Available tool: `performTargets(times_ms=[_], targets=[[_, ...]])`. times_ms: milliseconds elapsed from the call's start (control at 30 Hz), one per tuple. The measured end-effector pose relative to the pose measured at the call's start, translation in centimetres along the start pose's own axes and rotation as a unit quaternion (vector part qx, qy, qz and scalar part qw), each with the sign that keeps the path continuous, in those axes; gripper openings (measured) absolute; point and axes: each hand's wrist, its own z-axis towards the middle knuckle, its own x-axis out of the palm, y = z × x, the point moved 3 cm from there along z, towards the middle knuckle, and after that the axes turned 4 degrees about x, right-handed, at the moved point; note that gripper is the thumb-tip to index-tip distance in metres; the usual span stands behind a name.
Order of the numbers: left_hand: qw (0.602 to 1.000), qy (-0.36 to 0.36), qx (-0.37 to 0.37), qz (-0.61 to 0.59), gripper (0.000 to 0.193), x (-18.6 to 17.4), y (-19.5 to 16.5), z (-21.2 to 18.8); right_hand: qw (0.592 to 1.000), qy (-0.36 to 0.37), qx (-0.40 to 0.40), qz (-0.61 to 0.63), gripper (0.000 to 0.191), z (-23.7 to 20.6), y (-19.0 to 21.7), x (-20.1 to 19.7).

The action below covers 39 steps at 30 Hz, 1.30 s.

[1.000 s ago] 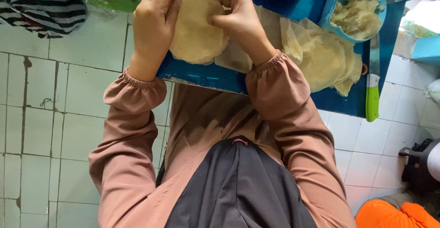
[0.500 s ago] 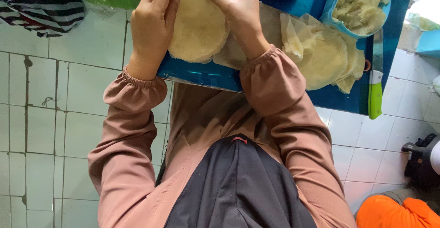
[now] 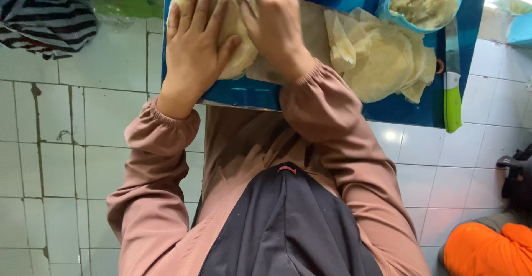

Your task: The person sits on the floor and peels thin layers off round layered cakes by hand, one cake at a time, placing the separated thin sheets on the table and the torn scraps in a bowl. They stack the peeled cakes and reach for a new one to continue peeling.

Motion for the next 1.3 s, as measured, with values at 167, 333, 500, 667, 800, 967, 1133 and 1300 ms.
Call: performTargets(times_ms=[167, 333, 500, 667, 800, 967, 1133, 1300], targets=[[1.000, 0.007, -0.004, 0.017, 0.064, -0.6, -0.5, 0.1, 0.991, 0.033, 0.025, -0.129, 0.023, -6.2, 0.4, -10.8], [0.996, -0.057, 0.023, 0.065, 0.056, -1.6, -2.4, -0.4, 0.962, 0.089, 0.170, -0.196, 0.025, -8.5, -3.8, -14.4], [0.847, 0.020, -0.072, -0.526, 0.032, 1.4, -7.4, -1.0, 0.990, -0.035, 0.126, -0.046, 0.013, -9.3, -2.8, -13.6], [0.493, 0.035, -0.233, -0.837, 0.045, 6.0, -10.5, -0.5, 0.996, 0.062, -0.052, -0.035, 0.017, -10.6, 2.7, -10.6], [0.533, -0.002, -0.227, -0.815, 0.035, 6.2, -9.6, -1.0, 0.994, 0.091, -0.004, 0.065, 0.024, -11.0, 3.0, -10.6], [0.604, -0.017, -0.190, -0.774, 0.022, 4.0, -9.2, -1.7, 0.900, 0.097, 0.191, 0.379, 0.059, -9.9, -0.5, -10.5], [0.641, 0.009, -0.169, -0.749, 0.023, 0.6, -8.5, -1.6, 0.594, 0.261, 0.303, 0.698, 0.063, -10.1, -0.4, -7.0], [0.867, -0.103, -0.183, -0.452, 0.029, -3.4, -5.4, -2.9, 0.634, 0.246, 0.363, 0.637, 0.019, -9.3, -0.9, -5.5]])
